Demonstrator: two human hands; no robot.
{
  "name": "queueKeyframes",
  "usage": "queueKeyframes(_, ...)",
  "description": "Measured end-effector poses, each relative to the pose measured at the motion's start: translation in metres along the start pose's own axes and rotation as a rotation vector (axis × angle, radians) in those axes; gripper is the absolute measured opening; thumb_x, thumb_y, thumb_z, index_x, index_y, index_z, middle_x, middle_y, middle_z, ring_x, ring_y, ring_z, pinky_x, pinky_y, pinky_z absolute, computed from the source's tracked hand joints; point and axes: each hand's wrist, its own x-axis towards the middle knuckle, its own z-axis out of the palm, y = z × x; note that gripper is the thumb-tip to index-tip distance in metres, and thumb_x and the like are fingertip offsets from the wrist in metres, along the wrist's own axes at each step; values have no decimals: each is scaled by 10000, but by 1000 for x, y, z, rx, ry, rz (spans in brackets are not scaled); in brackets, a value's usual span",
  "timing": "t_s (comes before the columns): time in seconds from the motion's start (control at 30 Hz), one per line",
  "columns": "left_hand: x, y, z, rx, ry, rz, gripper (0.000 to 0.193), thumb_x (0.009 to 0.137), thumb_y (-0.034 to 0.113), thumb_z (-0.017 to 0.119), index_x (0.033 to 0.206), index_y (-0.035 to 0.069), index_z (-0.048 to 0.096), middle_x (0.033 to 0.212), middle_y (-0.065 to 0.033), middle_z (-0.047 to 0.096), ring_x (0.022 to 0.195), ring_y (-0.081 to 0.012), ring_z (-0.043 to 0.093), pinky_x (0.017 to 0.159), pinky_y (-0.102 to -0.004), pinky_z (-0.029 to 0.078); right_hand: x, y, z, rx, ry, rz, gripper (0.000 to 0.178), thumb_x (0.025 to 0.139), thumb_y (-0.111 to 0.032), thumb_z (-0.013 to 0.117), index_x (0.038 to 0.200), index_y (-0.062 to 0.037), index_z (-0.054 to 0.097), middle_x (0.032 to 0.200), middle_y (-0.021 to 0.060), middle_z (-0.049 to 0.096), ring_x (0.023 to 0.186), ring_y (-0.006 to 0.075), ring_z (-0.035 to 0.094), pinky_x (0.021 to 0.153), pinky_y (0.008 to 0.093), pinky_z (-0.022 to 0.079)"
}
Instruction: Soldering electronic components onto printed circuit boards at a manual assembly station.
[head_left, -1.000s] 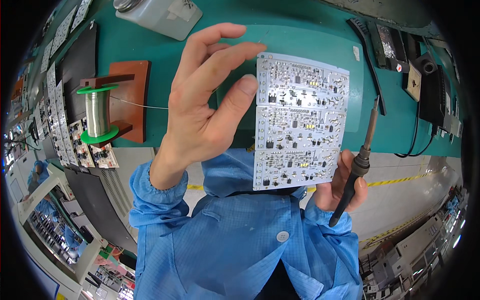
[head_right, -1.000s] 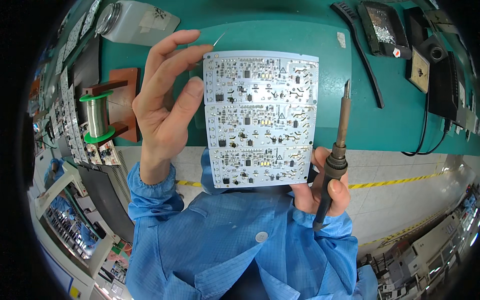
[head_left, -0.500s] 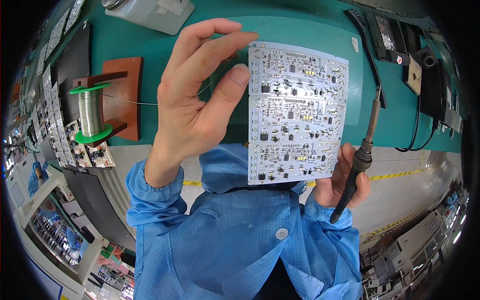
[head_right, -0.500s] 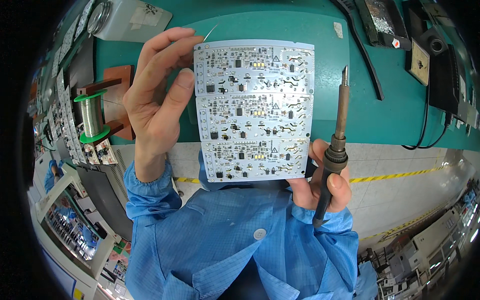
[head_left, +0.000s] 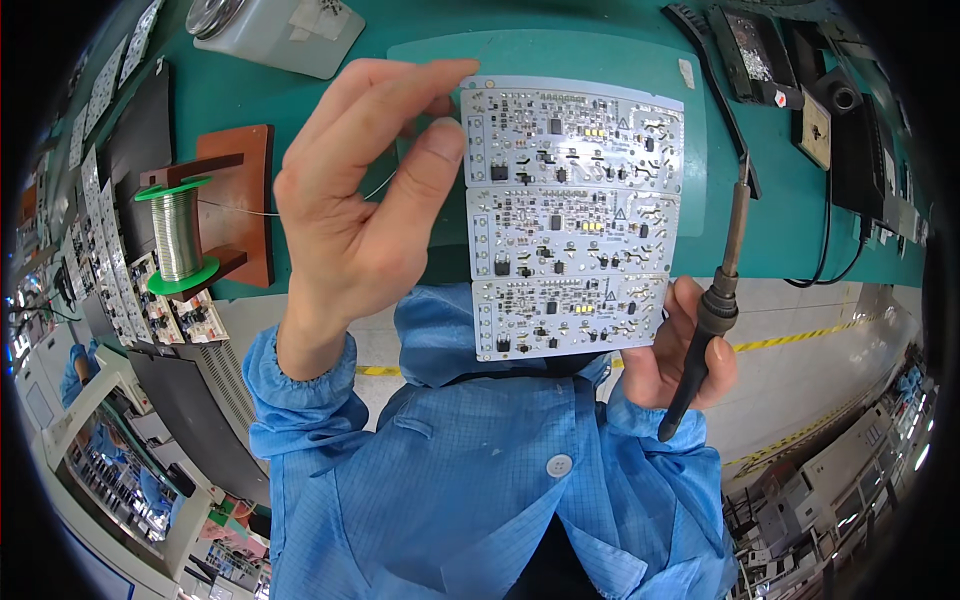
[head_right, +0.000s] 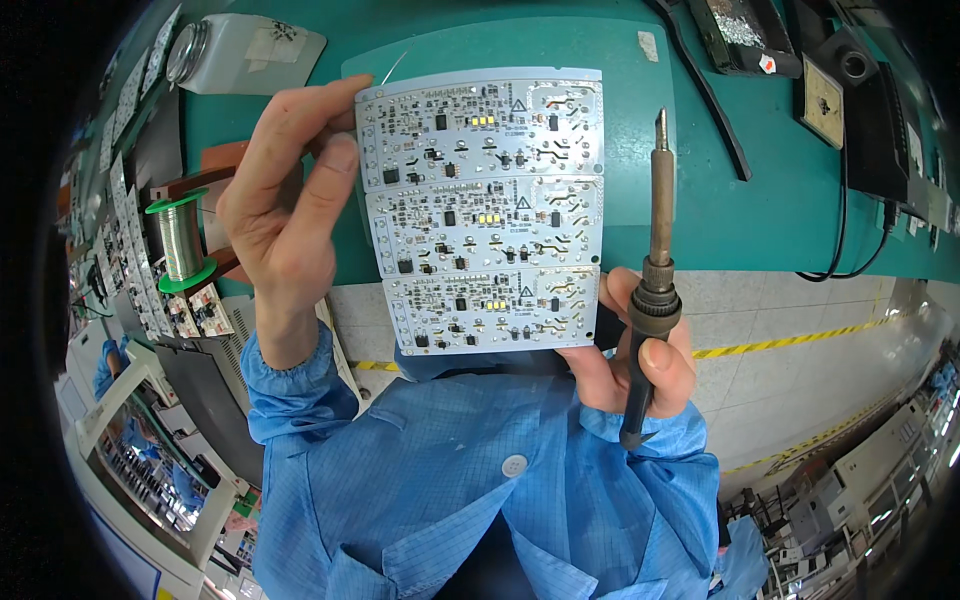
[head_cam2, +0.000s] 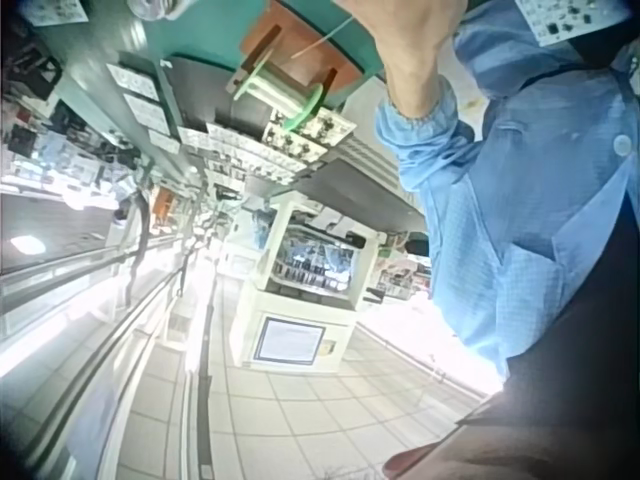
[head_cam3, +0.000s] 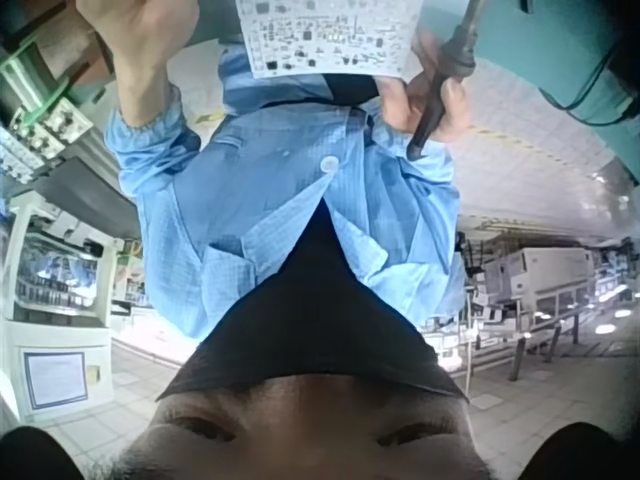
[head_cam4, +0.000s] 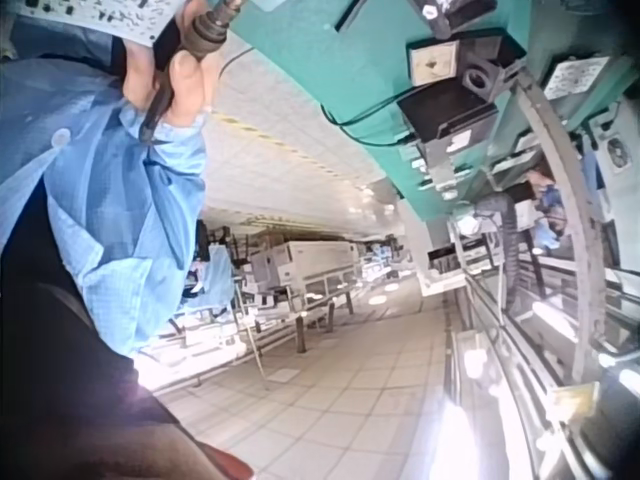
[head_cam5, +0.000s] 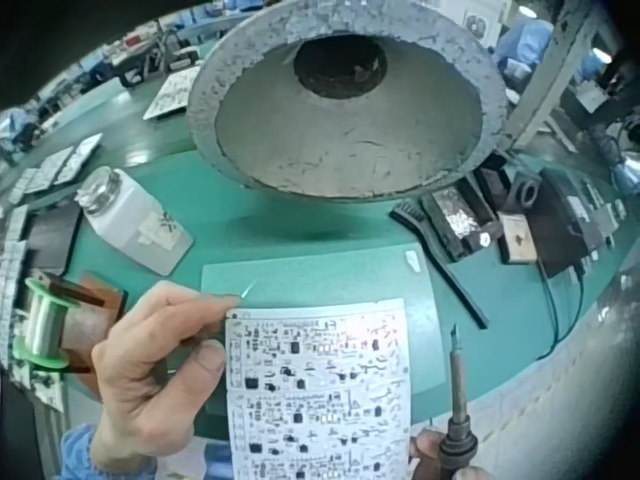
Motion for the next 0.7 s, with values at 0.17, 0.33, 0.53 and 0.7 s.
queueKeyframes(0.17,6,6,3,-117,113,42,228,924,25,554,1130,-34,633,855,-10,630,767,-42,531,668,-156,403,-1,1,1,-11,85,-8,832,727,79,744,1372,-245,331,1283,273,478,1117,333,568,910,425,493)
queueKeyframes(0.33,9,11,12,-122,154,-52,200,898,37,618,1079,-42,644,849,-27,666,778,-36,579,666,-159,440,4,5,0,-37,31,-64,805,774,33,715,1404,-213,278,1314,290,457,1200,370,512,966,515,457)
queueKeyframes(0.53,17,24,5,-311,212,-64,171,873,13,641,1037,-36,640,873,-51,673,802,-51,599,680,-186,468,16,2,-1,-152,35,-88,823,754,-9,754,1404,-188,282,1304,296,464,1203,385,506,958,499,470)
queueKeyframes(0.7,4,46,-2,20,90,382,209,866,-41,554,1073,-23,537,962,-231,644,873,-316,647,762,-382,538,37,14,-10,-60,239,-258,541,959,-373,498,1393,-123,293,1224,300,532,1125,400,559,919,498,489)
